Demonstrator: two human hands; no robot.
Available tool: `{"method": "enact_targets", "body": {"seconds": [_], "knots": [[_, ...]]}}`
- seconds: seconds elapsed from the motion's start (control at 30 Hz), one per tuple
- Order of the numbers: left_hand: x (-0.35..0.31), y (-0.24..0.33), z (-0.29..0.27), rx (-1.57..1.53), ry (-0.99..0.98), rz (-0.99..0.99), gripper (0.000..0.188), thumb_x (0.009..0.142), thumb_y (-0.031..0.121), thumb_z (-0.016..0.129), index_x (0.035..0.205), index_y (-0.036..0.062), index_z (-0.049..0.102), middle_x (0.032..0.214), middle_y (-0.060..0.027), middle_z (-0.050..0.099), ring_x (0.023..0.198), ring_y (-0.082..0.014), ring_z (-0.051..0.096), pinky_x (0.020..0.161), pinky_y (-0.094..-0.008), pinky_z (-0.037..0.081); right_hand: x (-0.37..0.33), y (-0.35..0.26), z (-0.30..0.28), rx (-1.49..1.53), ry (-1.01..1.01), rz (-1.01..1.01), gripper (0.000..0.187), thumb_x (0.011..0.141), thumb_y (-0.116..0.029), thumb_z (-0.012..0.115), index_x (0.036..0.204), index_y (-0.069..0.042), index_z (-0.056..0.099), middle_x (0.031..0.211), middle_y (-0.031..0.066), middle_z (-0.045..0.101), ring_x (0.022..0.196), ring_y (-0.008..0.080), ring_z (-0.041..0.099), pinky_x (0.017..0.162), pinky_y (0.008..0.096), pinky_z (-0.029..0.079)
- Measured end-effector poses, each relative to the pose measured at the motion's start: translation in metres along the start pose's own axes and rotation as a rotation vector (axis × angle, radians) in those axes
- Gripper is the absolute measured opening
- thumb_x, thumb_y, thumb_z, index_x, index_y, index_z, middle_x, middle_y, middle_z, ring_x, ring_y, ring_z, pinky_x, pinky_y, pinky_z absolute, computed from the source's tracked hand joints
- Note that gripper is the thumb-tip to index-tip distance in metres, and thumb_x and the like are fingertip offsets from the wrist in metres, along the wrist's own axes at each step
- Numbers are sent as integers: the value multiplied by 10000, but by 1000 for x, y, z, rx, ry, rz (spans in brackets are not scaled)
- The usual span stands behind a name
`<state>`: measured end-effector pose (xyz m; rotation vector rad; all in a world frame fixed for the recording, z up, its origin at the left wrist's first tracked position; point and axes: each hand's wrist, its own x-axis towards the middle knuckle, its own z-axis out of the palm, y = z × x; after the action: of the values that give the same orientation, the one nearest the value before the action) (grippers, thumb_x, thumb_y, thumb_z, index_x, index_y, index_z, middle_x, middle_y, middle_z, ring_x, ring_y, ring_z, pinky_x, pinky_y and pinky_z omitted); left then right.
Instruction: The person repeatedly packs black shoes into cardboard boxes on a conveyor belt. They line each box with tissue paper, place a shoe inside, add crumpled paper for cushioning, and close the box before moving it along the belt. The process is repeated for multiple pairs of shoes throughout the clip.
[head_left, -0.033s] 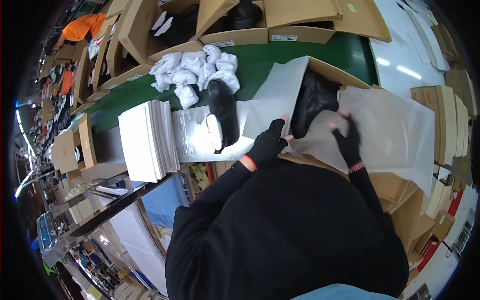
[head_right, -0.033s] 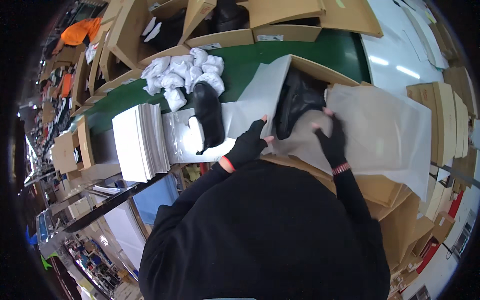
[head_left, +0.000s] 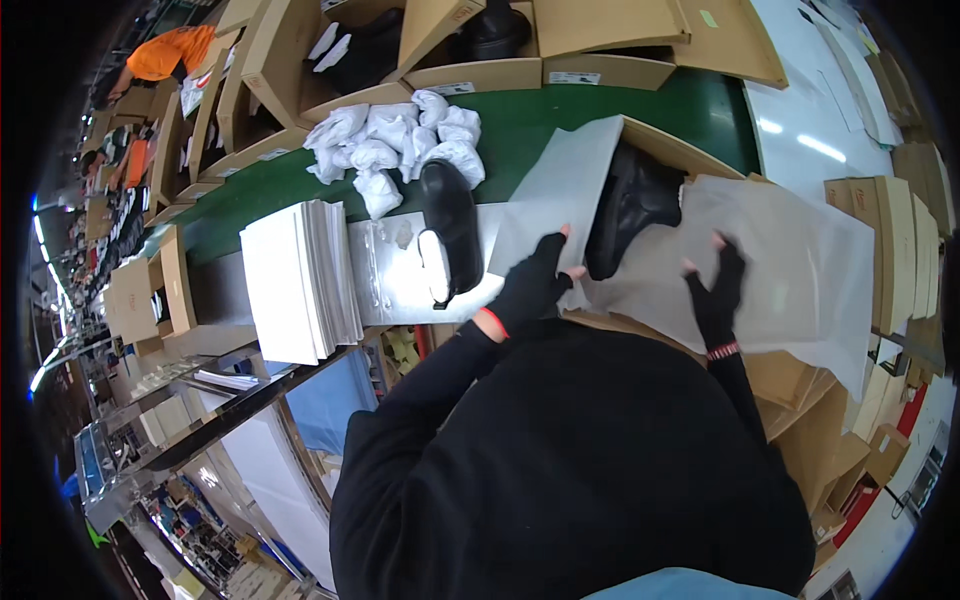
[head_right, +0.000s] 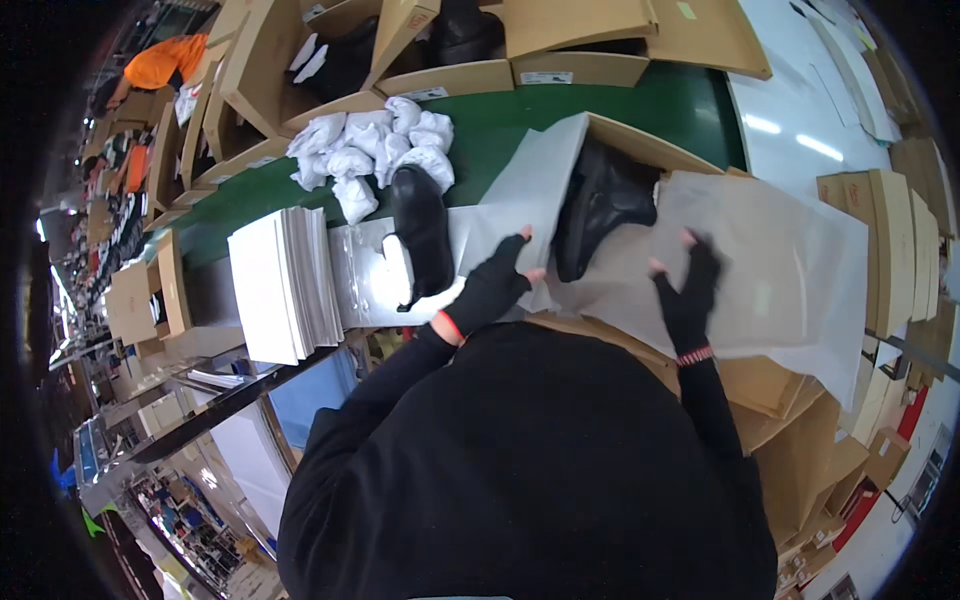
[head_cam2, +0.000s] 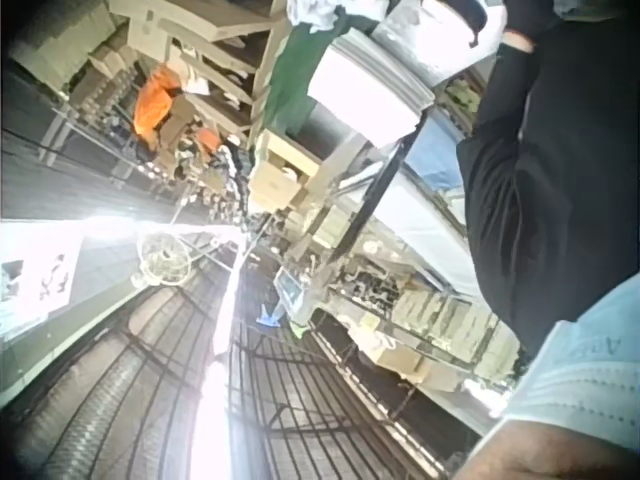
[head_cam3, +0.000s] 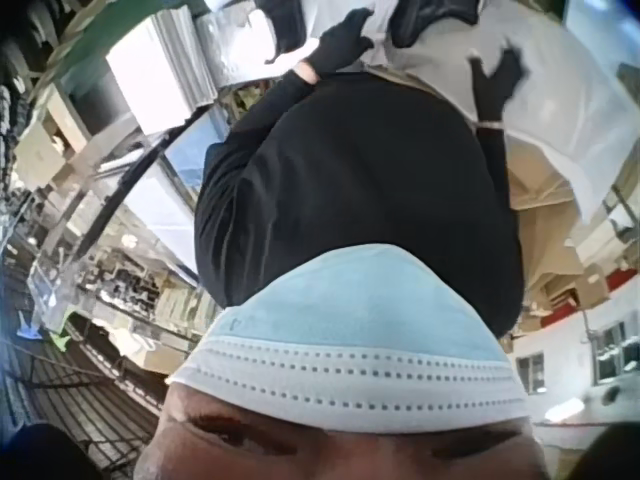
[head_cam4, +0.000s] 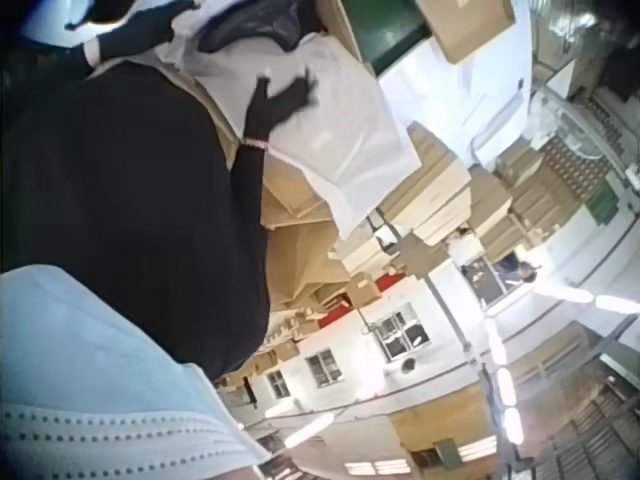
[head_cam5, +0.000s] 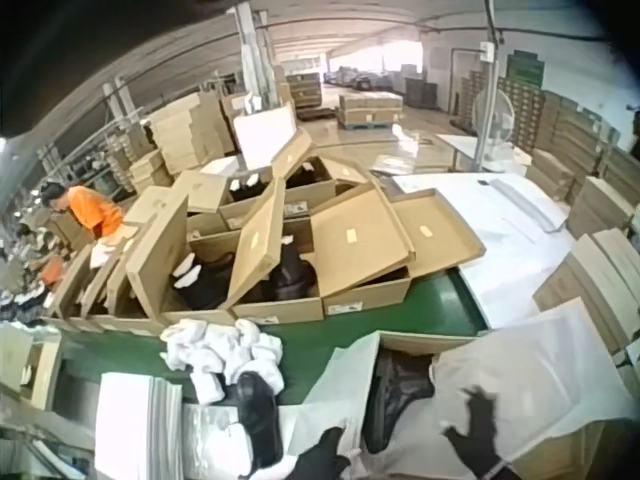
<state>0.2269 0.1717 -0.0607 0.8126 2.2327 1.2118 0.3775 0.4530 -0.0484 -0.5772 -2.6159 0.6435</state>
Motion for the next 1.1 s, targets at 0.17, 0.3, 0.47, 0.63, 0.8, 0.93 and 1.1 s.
{"method": "enact_targets", "body": {"seconds": [0.17,0.3,0.47,0.63,0.8,0.93,1.1], "knots": [[83,-20,-121,501,1,211,497,794,134,651,1276,101,535,1035,-162,609,889,-317,620,728,-431,490,-77,31,-50,-560,-268,361,890,744,-336,735,1469,-70,291,1563,160,197,1448,412,99,1086,685,44],[144,-110,-167,1224,-107,492,337,793,219,581,1093,69,620,967,-144,605,840,-312,578,674,-454,448,-48,-1,-48,-379,-158,325,880,720,-373,754,1414,-19,345,1520,207,257,1450,409,95,1100,664,25],[208,-161,-167,1257,-228,778,245,765,249,597,944,98,668,962,-149,629,938,-323,564,756,-462,432,-6,-44,-42,-12,62,148,785,773,-371,745,1377,-22,385,1448,228,356,1402,436,219,1116,606,142],[180,-15,-192,602,234,462,362,628,81,721,957,58,572,884,-134,624,886,-345,611,791,-418,479,18,-83,-63,466,-4,161,771,781,-314,779,1381,-12,401,1370,191,463,1309,328,421,1077,387,350],[91,115,-149,-116,50,291,288,801,163,730,1009,51,565,852,-76,625,788,-180,626,693,-328,496,55,-111,-40,896,-297,-1,884,785,-339,783,1451,-12,303,1394,183,445,1305,260,424,1074,353,341],[43,172,-95,55,90,390,289,816,163,733,1022,43,569,900,-83,621,821,-184,631,729,-329,494,81,-115,-36,1099,-638,-88,859,789,-363,770,1440,-11,333,1323,132,500,1203,204,486,1019,330,381],[13,161,-37,139,425,749,454,587,123,794,1016,132,645,1035,-88,598,958,-300,592,779,-380,485,75,-95,-31,1500,-707,-24,585,844,-260,693,1343,-52,469,1203,71,581,1084,160,565,946,308,434]]}}
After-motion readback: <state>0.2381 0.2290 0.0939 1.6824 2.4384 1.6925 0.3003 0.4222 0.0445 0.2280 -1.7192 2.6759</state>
